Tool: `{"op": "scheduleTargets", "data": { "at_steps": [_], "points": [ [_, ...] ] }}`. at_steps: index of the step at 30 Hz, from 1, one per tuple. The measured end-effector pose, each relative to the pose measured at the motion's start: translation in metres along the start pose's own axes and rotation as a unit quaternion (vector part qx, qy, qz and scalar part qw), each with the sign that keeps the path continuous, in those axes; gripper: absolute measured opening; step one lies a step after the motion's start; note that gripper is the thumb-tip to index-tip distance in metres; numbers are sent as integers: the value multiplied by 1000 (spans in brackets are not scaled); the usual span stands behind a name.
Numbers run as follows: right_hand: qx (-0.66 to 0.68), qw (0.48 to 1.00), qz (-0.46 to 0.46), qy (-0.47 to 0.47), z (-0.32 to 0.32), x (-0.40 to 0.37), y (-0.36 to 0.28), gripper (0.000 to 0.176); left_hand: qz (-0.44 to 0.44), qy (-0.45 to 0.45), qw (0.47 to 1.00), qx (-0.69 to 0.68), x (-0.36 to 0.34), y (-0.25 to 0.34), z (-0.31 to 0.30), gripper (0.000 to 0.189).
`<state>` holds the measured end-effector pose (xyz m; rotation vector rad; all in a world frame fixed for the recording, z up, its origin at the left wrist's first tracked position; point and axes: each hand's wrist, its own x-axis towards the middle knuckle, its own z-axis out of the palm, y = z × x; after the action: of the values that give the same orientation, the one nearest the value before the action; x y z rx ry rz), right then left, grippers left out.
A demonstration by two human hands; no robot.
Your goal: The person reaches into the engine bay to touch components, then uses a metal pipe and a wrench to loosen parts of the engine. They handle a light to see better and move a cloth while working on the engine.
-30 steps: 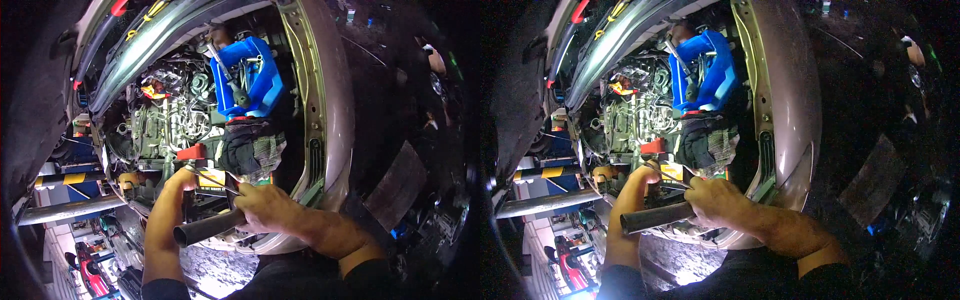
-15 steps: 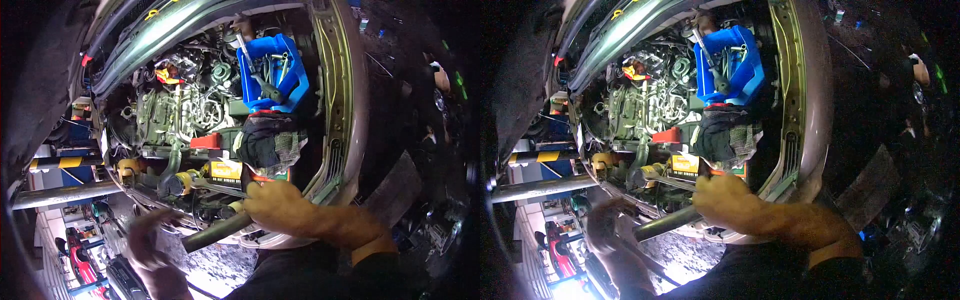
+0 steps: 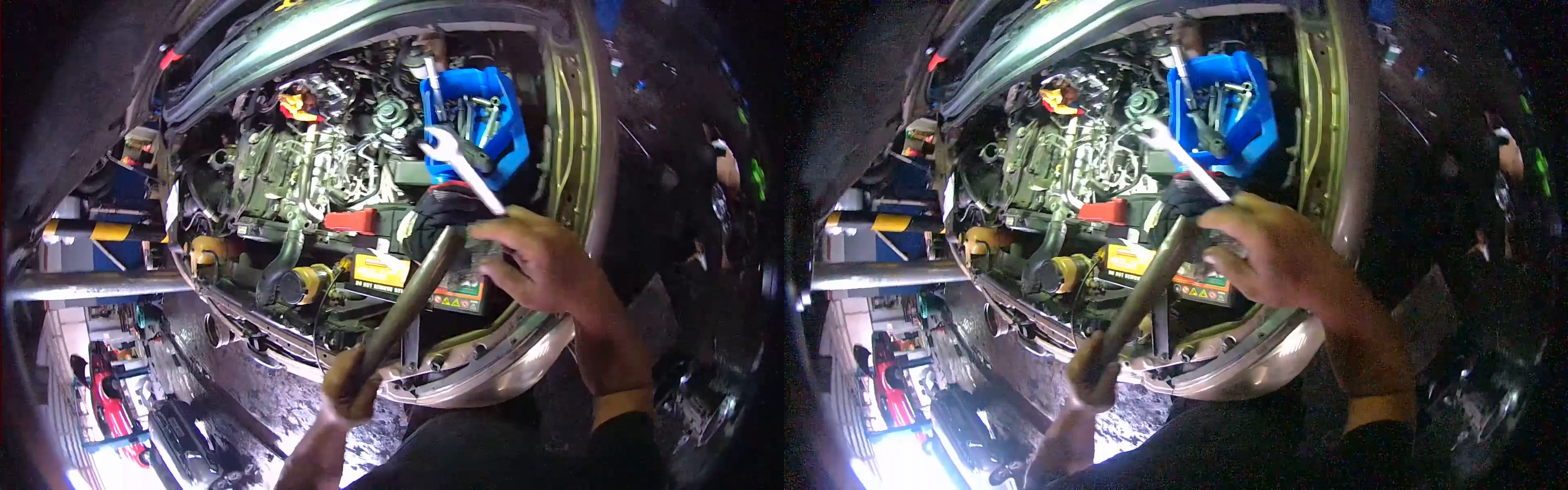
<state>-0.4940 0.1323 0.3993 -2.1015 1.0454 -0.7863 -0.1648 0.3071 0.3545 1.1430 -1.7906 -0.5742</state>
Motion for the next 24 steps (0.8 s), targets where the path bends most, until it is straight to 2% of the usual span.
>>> {"op": "scheduleTargets", "data": {
  "at_steps": [1,3,5,6,7,8,10,11,12,14,16,18,20,22,23,24],
  "points": [
    [3,1000,-14,-4,3,-3,4,35,-15,6,1000,19,-3,1,13,50],
    [124,992,16,19,16,-9,8,38,-59,15,996,70,-3,8,37,51],
    [140,990,24,-3,22,-9,10,42,-146,-1,984,105,26,26,57,48],
    [147,988,49,-17,23,-14,10,45,-127,20,986,106,23,18,68,48],
    [146,989,4,13,29,-14,16,50,-138,26,983,122,23,15,73,46],
    [142,990,17,10,31,-16,17,50,-148,29,980,133,28,14,80,45],
    [164,982,-20,88,33,-14,18,53,-144,26,981,128,23,7,86,44],
    [128,984,-48,115,35,-13,23,54,-149,31,982,113,20,6,88,44],
    [124,985,-43,113,34,-16,22,54,-156,37,982,102,17,5,90,45],
    [184,980,47,57,32,-18,20,53,-167,22,979,117,10,1,93,46],
    [162,982,22,92,38,-18,21,51,-182,25,971,156,9,1,90,47],
    [139,987,37,78,41,-20,23,51,-192,-10,969,155,12,3,87,49],
    [95,990,15,107,44,-20,21,51,-262,-34,960,92,13,-2,85,51],
    [100,991,53,78,42,-23,21,51,-306,-28,947,94,22,10,77,51],
    [86,990,29,104,48,-24,26,51,-277,-2,957,83,18,13,73,50],
    [53,992,1,111,49,-25,35,51,-313,22,950,7,4,13,70,54]
  ]
}}
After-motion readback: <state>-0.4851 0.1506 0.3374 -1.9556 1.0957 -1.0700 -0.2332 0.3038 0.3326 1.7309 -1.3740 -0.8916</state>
